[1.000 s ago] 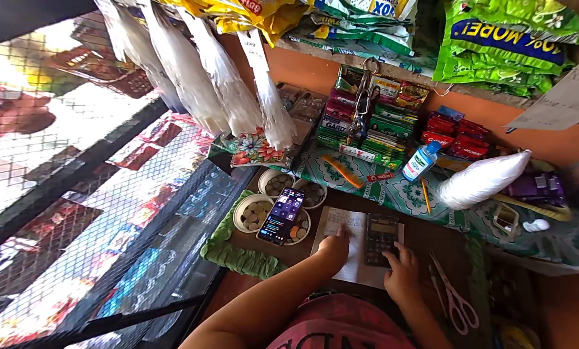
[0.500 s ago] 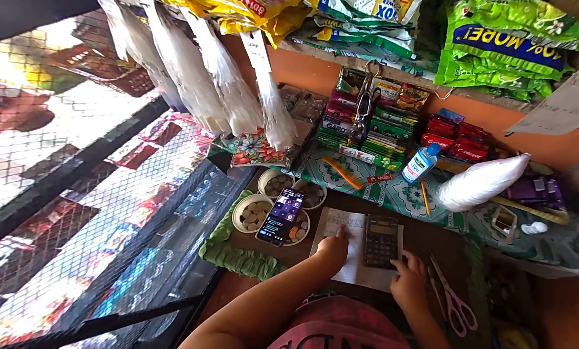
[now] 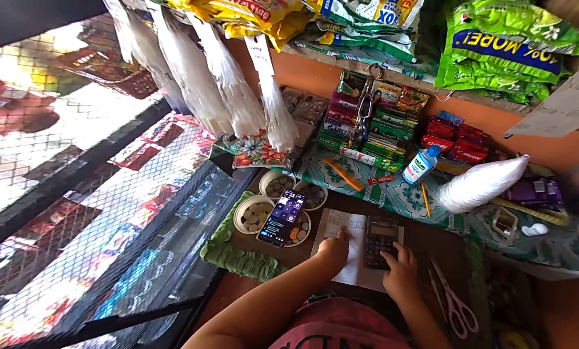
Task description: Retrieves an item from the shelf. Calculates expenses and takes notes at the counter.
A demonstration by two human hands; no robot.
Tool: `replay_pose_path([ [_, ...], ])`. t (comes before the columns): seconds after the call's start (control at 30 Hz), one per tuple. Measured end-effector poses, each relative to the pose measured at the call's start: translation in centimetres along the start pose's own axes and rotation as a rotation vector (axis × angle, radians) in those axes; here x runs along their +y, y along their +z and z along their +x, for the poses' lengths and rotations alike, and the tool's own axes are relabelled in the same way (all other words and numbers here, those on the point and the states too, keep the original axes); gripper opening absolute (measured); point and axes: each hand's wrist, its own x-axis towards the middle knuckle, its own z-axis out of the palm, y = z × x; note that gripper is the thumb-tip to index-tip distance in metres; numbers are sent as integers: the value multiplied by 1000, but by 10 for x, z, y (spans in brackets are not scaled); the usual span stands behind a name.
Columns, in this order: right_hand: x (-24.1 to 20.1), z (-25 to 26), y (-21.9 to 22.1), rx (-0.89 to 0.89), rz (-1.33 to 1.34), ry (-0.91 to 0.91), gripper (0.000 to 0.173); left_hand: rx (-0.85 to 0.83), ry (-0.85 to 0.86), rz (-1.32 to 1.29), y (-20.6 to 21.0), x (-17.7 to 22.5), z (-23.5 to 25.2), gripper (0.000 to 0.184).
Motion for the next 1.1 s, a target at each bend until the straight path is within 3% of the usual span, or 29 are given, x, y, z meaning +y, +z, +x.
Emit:
replay_pose_path([
  [0.23, 26, -13, 8, -66, 218, 181, 60, 10, 15, -28, -2, -1, -4, 98],
  [0.47, 40, -35, 15, -27, 231, 119, 60, -1, 5, -8, -1, 0, -1, 103],
  [0.67, 47, -37, 21, 15, 29, 42, 50, -2, 7, 1, -1, -1, -2, 101],
  [1.1, 52, -34, 24, 65, 42, 21, 47, -31, 19, 23, -2, 2, -1, 94],
])
